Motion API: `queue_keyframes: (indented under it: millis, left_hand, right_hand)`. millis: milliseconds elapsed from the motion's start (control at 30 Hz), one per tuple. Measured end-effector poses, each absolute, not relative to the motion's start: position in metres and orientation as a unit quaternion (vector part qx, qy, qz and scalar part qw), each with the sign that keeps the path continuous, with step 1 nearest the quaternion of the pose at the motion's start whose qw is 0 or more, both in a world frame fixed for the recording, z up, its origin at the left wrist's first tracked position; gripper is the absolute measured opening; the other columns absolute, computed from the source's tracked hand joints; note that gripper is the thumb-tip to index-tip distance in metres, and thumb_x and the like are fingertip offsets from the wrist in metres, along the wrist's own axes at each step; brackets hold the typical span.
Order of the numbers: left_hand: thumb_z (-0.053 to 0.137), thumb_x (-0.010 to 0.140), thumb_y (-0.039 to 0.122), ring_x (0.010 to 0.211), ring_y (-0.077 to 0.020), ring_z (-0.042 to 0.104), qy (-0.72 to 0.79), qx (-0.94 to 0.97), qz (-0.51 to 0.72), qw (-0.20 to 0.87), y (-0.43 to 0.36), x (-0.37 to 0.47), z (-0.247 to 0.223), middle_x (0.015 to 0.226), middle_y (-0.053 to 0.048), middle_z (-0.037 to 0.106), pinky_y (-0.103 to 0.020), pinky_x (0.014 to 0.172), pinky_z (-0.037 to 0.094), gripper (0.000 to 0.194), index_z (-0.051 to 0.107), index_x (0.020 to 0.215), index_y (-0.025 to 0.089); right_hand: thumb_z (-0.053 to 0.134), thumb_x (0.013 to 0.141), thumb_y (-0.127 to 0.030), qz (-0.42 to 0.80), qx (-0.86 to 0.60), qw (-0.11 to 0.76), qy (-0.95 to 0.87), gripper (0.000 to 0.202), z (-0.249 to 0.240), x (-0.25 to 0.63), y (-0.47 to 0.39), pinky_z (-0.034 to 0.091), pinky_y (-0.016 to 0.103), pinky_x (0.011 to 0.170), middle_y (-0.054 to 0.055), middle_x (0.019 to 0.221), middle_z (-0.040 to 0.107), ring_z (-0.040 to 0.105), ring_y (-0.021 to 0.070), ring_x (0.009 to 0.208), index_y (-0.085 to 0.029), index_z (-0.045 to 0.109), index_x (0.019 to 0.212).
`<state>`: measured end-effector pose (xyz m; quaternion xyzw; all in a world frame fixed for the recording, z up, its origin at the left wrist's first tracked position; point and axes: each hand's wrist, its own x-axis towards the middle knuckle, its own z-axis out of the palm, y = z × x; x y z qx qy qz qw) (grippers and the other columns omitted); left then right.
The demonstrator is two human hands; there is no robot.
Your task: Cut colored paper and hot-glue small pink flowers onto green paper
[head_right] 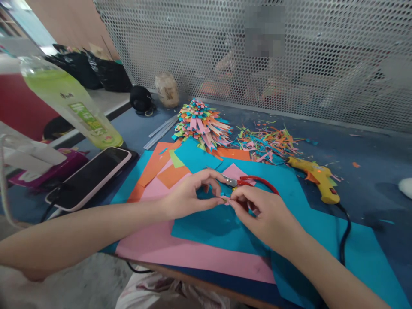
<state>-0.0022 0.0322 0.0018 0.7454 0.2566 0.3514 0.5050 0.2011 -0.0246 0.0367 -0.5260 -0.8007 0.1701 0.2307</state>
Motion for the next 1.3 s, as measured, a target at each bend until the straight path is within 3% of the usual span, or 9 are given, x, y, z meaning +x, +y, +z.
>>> queue_keyframes:
  millis: [133,233,300,433,500,800,1133,1300]
  left_hand:
    - [0.075,0.077,0.034,0.078,-0.0137,0.066,0.304,0.739,0.358,0.482,0.039,-0.005,0.001,0.079,0.0,0.072,-0.025,0.073,0.046,0.038,0.057,0.107,0.018]
    - [0.076,0.076,0.033,0.078,-0.0143,0.065,0.329,0.764,0.342,0.437,0.047,-0.007,0.0,0.078,0.002,0.072,-0.026,0.073,0.046,0.039,0.056,0.107,0.02]
    - [0.074,0.078,0.033,0.079,-0.0146,0.065,0.332,0.783,0.327,0.411,0.05,-0.009,0.0,0.079,0.002,0.071,-0.027,0.075,0.047,0.036,0.056,0.107,0.021]
    - [0.07,0.081,0.027,0.091,-0.0173,0.065,0.306,0.837,0.299,0.34,0.051,-0.011,0.001,0.088,0.0,0.071,-0.031,0.083,0.047,0.035,0.057,0.112,0.019]
    - [0.067,0.083,0.023,0.098,-0.0195,0.063,0.29,0.867,0.278,0.295,0.05,-0.011,0.001,0.093,-0.002,0.071,-0.034,0.089,0.045,0.032,0.057,0.113,0.02]
    - [0.063,0.088,0.026,0.098,-0.0189,0.063,0.259,0.885,0.264,0.281,0.052,-0.012,-0.001,0.093,-0.002,0.071,-0.034,0.09,0.043,0.027,0.057,0.113,0.018]
    - [0.059,0.091,0.032,0.102,-0.0222,0.061,0.286,0.901,0.224,0.239,0.058,-0.014,-0.002,0.093,-0.002,0.071,-0.037,0.09,0.041,0.025,0.059,0.113,0.019]
    - [0.058,0.091,0.031,0.098,-0.0201,0.061,0.281,0.904,0.236,0.221,0.06,-0.015,-0.005,0.091,-0.002,0.069,-0.034,0.089,0.041,0.026,0.057,0.114,0.02]
  right_hand:
    - [0.05,0.087,-0.044,0.075,-0.618,0.254,-0.741,0.026,0.038,0.226,-0.007,0.048,0.028,0.061,0.002,0.076,0.071,0.064,0.0179,0.066,-0.024,0.065,0.081]
    - [0.052,0.083,-0.041,-0.017,-0.763,0.145,-0.63,0.021,0.037,0.258,0.013,0.05,0.03,0.073,0.003,0.089,0.072,0.066,0.0196,0.079,-0.025,0.063,0.09]
    - [0.052,0.083,-0.039,-0.054,-0.806,0.112,-0.579,0.024,0.036,0.279,0.023,0.05,0.037,0.078,0.011,0.096,0.071,0.066,0.0265,0.089,-0.02,0.061,0.095]
    - [0.047,0.086,-0.048,-0.1,-0.863,0.053,-0.493,0.051,0.033,0.302,0.03,0.047,0.054,0.083,0.033,0.116,0.06,0.057,0.0457,0.11,-0.007,0.058,0.114]
    - [0.045,0.086,-0.053,-0.1,-0.883,0.028,-0.458,0.062,0.031,0.305,0.029,0.044,0.059,0.085,0.038,0.12,0.055,0.052,0.0506,0.115,-0.002,0.054,0.12]
    - [0.049,0.078,-0.071,-0.006,-0.922,-0.013,-0.388,0.096,0.025,0.313,0.037,0.043,0.057,0.086,0.042,0.127,0.048,0.049,0.0534,0.119,0.005,0.04,0.135]
    - [0.053,0.079,-0.061,-0.003,-0.927,0.014,-0.374,0.079,0.02,0.325,0.041,0.043,0.058,0.079,0.041,0.118,0.055,0.054,0.0512,0.114,-0.005,0.042,0.133]
    - [0.054,0.078,-0.053,-0.034,-0.922,0.034,-0.385,0.088,0.007,0.342,0.047,0.041,0.054,0.072,0.046,0.111,0.053,0.055,0.0531,0.108,0.011,0.036,0.135]
